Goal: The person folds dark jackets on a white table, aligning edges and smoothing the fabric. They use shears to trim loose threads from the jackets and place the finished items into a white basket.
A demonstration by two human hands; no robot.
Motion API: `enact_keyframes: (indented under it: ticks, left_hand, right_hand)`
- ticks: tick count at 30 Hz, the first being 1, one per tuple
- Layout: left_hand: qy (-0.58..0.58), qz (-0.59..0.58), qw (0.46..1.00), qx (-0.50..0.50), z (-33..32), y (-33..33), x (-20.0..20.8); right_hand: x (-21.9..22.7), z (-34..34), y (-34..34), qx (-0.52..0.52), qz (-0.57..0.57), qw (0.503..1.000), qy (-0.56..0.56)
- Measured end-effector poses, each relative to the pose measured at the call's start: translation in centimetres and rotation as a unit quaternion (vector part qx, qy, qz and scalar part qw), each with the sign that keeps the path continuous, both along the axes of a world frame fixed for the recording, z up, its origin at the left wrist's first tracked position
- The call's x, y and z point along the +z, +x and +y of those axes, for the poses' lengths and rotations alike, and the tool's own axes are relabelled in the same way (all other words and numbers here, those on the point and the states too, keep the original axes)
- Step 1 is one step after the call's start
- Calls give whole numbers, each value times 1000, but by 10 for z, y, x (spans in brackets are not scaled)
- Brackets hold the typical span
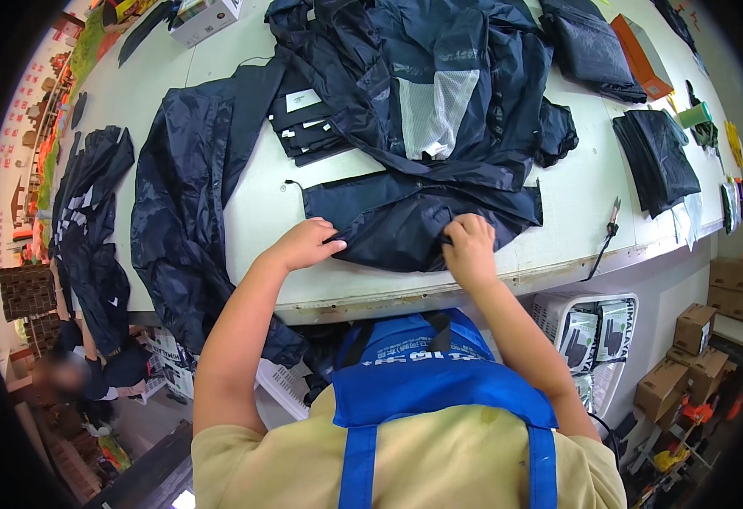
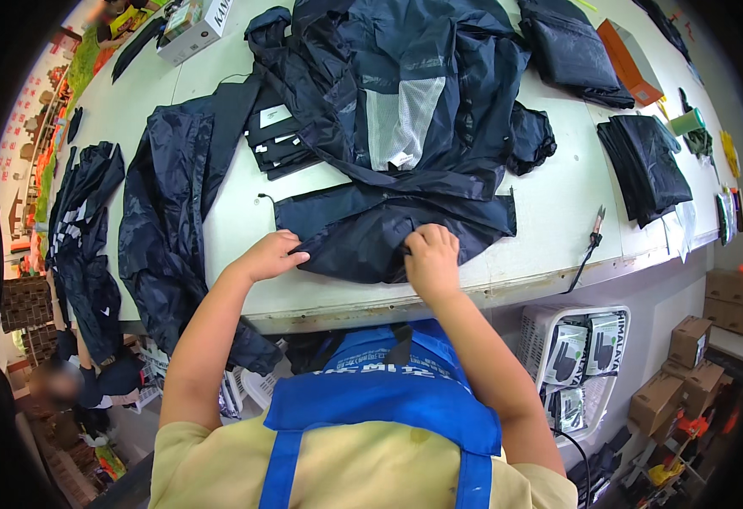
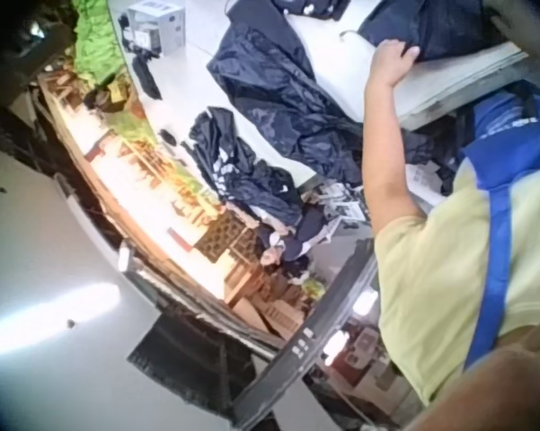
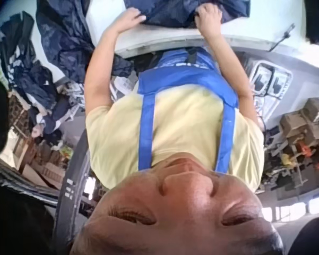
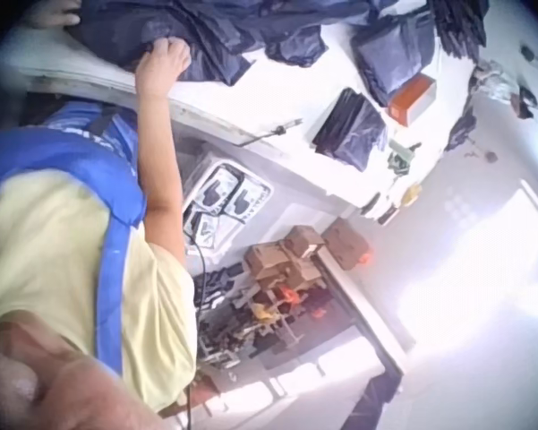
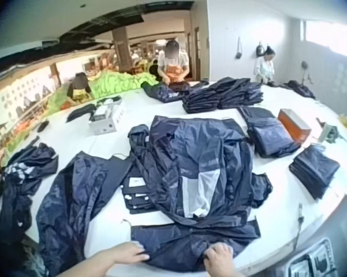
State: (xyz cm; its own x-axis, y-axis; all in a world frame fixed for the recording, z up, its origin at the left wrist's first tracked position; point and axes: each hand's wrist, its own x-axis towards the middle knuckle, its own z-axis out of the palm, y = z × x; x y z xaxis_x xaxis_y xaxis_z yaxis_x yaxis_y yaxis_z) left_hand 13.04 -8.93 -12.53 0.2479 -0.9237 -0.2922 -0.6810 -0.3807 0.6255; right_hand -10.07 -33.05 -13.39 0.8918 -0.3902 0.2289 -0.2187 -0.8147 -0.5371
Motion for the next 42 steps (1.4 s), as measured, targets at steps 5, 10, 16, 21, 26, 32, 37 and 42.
enact_keyframes:
  ticks: [5, 10, 16, 21, 26, 32, 37, 42]
  left_hand:
    - [-33, 90, 989, 111, 11, 32, 1]
    - [47, -195, 976, 90, -14, 11, -29]
    - [-111, -228, 946, 203, -28, -12, -34]
    - [-139, -220, 864, 431, -25, -19, -45]
    - [-318, 186, 665, 650, -26, -78, -66]
    - [-387, 328, 649, 566, -32, -78, -20]
    - [-191, 33, 959, 206, -89, -112, 40]
    - [-30, -13, 998, 49, -150, -139, -22]
  right_hand:
    - [37, -24, -74, 222, 20, 974, 44]
    - [16, -10, -102, 214, 170, 958, 85]
    - [8, 6, -48, 50, 57, 997, -20]
    - [-12, 2, -44, -44, 193, 975, -106]
    - [-3, 36, -23, 98, 211, 972, -18]
    - [-11, 18, -34, 103, 171, 979, 44]
    - [-4, -58, 50, -43, 13, 977, -209]
    - [-23, -144, 109, -35, 150, 975, 159]
